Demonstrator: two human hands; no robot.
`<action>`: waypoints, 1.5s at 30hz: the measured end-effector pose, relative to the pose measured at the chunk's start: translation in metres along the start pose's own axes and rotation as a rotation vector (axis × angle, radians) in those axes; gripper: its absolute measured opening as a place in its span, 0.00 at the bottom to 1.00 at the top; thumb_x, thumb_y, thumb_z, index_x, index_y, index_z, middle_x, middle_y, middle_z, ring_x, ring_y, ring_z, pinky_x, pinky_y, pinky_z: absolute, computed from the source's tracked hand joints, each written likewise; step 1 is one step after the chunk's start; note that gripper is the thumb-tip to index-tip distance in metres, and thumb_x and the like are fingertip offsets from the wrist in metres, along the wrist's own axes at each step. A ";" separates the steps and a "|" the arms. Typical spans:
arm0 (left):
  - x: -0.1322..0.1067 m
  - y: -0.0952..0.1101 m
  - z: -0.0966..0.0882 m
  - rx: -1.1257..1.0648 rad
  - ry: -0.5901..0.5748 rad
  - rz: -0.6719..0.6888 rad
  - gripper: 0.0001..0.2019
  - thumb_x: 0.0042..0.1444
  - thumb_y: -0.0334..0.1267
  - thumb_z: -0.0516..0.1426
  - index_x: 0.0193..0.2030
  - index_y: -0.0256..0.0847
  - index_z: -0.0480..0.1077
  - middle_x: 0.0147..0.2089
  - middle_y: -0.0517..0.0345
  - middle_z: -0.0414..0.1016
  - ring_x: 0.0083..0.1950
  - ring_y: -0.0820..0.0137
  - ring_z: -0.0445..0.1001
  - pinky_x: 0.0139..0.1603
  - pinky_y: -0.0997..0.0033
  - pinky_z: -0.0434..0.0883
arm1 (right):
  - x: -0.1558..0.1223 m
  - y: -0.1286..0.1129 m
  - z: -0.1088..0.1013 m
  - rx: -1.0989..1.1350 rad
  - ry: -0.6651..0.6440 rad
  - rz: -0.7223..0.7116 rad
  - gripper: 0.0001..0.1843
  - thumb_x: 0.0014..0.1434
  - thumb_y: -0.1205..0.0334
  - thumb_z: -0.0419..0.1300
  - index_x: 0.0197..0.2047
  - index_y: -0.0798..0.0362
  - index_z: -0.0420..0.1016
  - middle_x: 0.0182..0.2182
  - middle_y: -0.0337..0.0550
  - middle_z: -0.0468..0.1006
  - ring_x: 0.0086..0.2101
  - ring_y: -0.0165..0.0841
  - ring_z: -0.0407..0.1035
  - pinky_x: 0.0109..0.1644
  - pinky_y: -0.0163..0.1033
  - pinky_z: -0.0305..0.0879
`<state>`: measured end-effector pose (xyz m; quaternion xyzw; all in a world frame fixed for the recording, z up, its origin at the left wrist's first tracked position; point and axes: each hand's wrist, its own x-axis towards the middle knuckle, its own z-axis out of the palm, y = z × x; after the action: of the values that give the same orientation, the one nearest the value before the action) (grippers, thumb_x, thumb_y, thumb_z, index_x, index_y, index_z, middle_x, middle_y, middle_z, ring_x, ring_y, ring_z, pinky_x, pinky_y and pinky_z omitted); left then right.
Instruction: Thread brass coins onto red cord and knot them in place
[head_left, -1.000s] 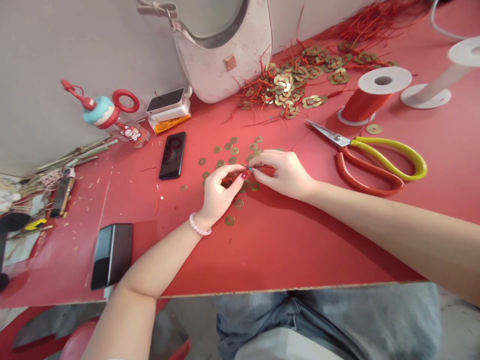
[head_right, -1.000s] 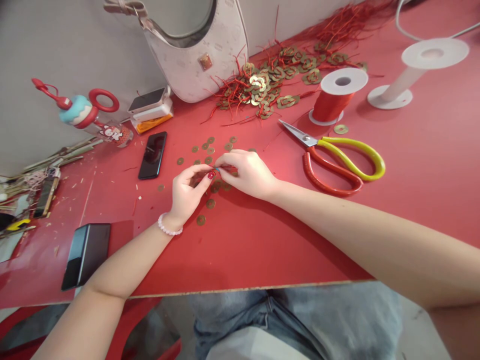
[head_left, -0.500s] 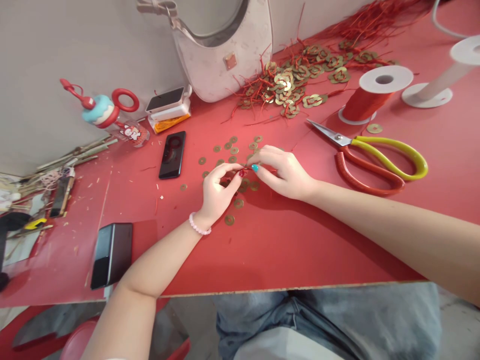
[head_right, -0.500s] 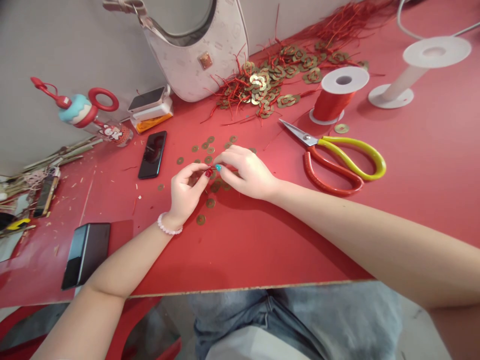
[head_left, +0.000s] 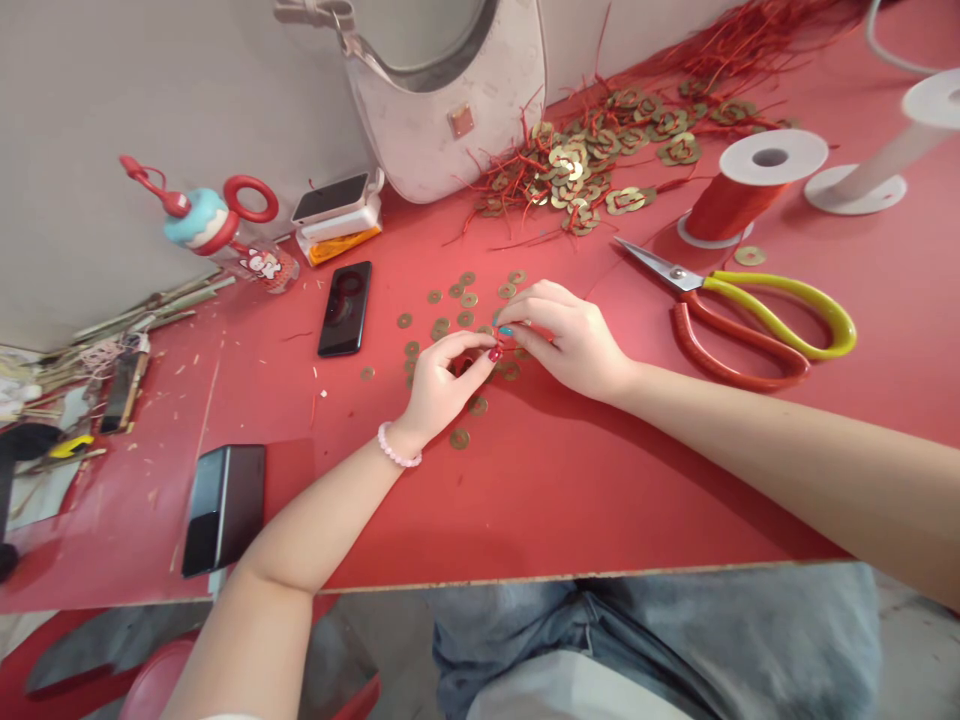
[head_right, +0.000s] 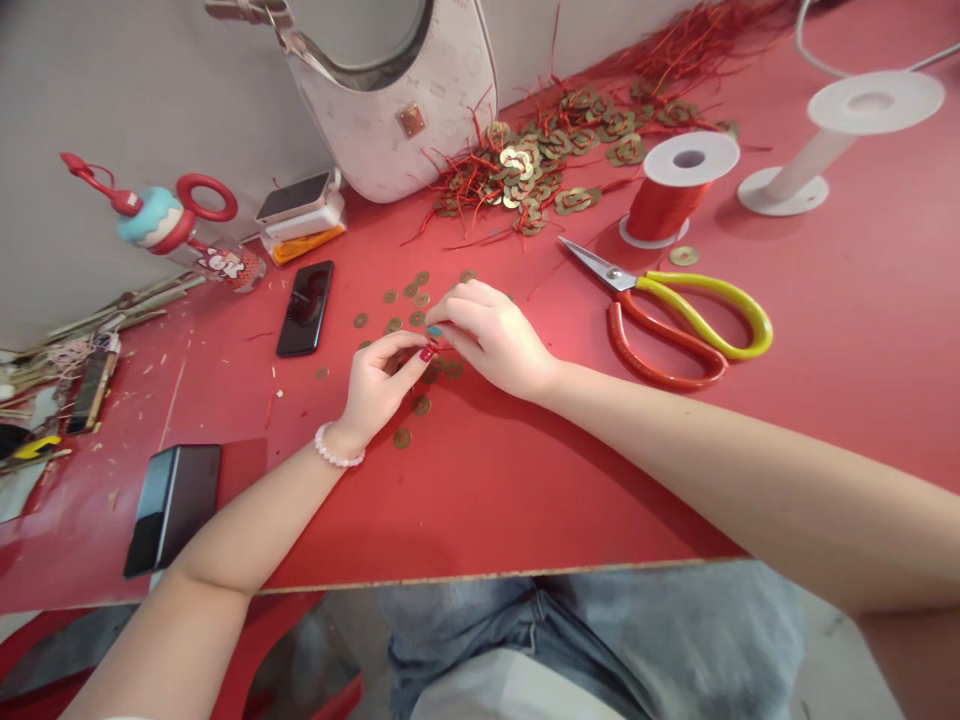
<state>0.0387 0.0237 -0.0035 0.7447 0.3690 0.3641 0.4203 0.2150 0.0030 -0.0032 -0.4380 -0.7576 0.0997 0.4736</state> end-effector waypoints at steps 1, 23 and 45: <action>0.000 0.000 0.000 -0.018 -0.017 0.016 0.07 0.53 0.40 0.58 0.36 0.41 0.74 0.36 0.55 0.75 0.36 0.70 0.73 0.37 0.70 0.72 | 0.000 0.000 0.000 -0.005 0.002 0.015 0.10 0.61 0.66 0.49 0.35 0.52 0.71 0.30 0.43 0.74 0.34 0.33 0.66 0.38 0.39 0.64; 0.002 -0.006 0.000 -0.103 0.302 -0.045 0.08 0.52 0.41 0.59 0.37 0.43 0.77 0.36 0.58 0.79 0.32 0.74 0.74 0.31 0.75 0.71 | -0.004 -0.009 0.002 0.139 -0.231 0.043 0.07 0.57 0.65 0.55 0.38 0.55 0.73 0.30 0.41 0.78 0.29 0.27 0.71 0.34 0.30 0.63; 0.004 -0.008 -0.001 -0.166 0.322 -0.100 0.09 0.50 0.40 0.60 0.37 0.41 0.75 0.39 0.54 0.79 0.38 0.72 0.75 0.36 0.74 0.73 | -0.004 -0.013 0.001 0.239 -0.225 0.097 0.09 0.56 0.68 0.52 0.38 0.55 0.72 0.31 0.40 0.78 0.28 0.26 0.70 0.32 0.29 0.63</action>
<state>0.0382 0.0306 -0.0094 0.6201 0.4369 0.4865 0.4334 0.2073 -0.0077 0.0016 -0.4005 -0.7665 0.2604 0.4292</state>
